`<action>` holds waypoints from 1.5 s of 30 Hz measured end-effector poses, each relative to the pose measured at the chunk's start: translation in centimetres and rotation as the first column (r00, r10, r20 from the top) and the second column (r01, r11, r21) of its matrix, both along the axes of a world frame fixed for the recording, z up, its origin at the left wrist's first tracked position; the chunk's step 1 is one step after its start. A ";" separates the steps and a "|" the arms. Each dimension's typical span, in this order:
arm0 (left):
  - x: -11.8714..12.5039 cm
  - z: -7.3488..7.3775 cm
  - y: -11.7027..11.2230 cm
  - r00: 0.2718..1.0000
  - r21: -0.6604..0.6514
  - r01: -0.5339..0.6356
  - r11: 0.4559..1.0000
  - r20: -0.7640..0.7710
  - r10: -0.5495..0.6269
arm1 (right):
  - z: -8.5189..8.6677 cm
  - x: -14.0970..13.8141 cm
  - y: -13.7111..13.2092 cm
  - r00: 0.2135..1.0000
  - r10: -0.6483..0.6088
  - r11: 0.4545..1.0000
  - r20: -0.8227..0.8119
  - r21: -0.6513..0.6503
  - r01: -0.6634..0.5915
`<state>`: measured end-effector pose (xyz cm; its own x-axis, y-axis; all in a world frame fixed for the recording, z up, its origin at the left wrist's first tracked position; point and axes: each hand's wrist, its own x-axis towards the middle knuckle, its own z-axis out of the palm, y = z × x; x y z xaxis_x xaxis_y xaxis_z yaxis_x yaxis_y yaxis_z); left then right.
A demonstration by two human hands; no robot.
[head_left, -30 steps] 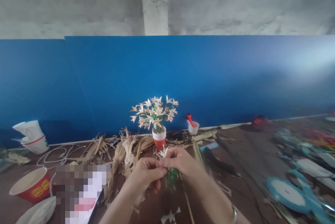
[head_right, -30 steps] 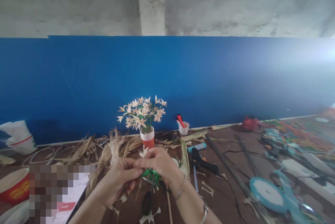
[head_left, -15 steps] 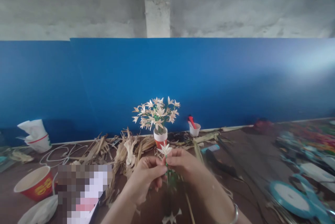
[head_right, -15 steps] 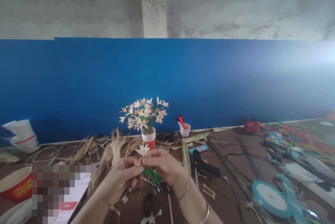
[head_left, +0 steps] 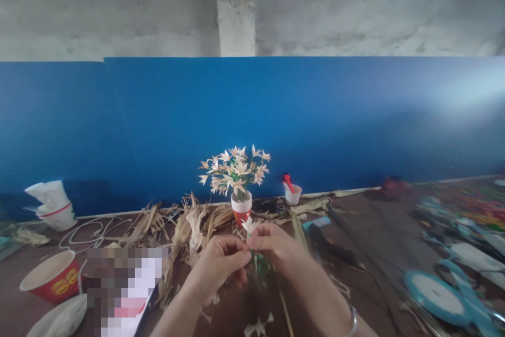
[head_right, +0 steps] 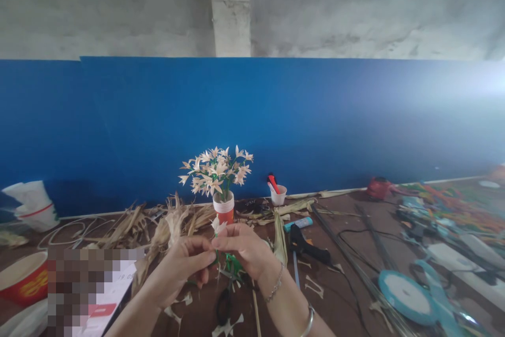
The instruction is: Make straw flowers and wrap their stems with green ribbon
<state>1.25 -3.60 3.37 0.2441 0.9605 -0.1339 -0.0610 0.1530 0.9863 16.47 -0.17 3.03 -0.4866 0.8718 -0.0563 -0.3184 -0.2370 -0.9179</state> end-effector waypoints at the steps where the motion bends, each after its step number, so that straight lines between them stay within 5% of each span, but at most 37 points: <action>1: 0.0 -0.1 0.1 0.998 0.020 0.006 1.000 -0.056 -0.005 | 0.0 0.0 0.0 1.000 -0.008 1.000 0.014 -0.001 0.008; 10: 0.3 -0.4 0.3 0.975 0.103 -0.036 0.994 -0.214 0.057 | -0.3 0.1 0.6 0.994 -0.036 0.999 0.107 0.025 0.033; 15: 0.4 0.4 0.0 0.999 -0.048 -0.003 0.999 -0.048 0.001 | 0.0 0.2 0.4 0.991 -0.012 1.000 0.133 0.025 0.009; 20: 0.4 0.4 -0.2 0.999 -0.061 0.001 0.998 0.036 0.001 | 0.3 0.2 0.0 0.985 -0.045 0.998 0.167 0.042 0.039; 26: 0.4 -0.1 0.4 0.976 -0.023 -0.189 0.982 0.103 0.191 | 0.3 0.3 0.3 0.985 -0.060 0.992 0.162 0.121 0.041; 29: 0.5 -0.2 0.7 0.947 0.083 -0.319 0.944 0.080 0.312 | 0.8 0.2 -0.1 0.947 -0.147 0.975 0.285 0.200 0.091; 34: 1.3 -0.7 0.5 0.902 0.291 -0.406 0.866 -0.023 0.431 | 1.1 -0.6 -1.0 0.770 -0.436 0.867 0.465 0.447 0.221; 38: 1.9 -1.7 0.6 0.855 0.400 -0.448 0.799 -0.068 0.514 | 0.9 -1.0 -1.6 0.591 -0.623 0.713 0.512 0.683 0.160; 42: 1.0 -1.7 1.0 0.871 0.412 -0.294 0.862 -0.256 0.419 | 1.0 -0.4 -1.3 0.539 -0.671 0.628 0.509 0.777 0.047; 45: -0.3 -0.9 0.9 0.795 0.645 -0.130 0.753 -0.385 0.468 | 1.0 0.4 -0.6 0.482 -0.680 0.623 0.552 0.782 -0.017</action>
<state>0.99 -2.73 2.44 -0.0104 0.8993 0.4373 0.5156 -0.3699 0.7729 16.84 -0.75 4.06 -0.2001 0.8959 0.3967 0.6545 0.4236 -0.6263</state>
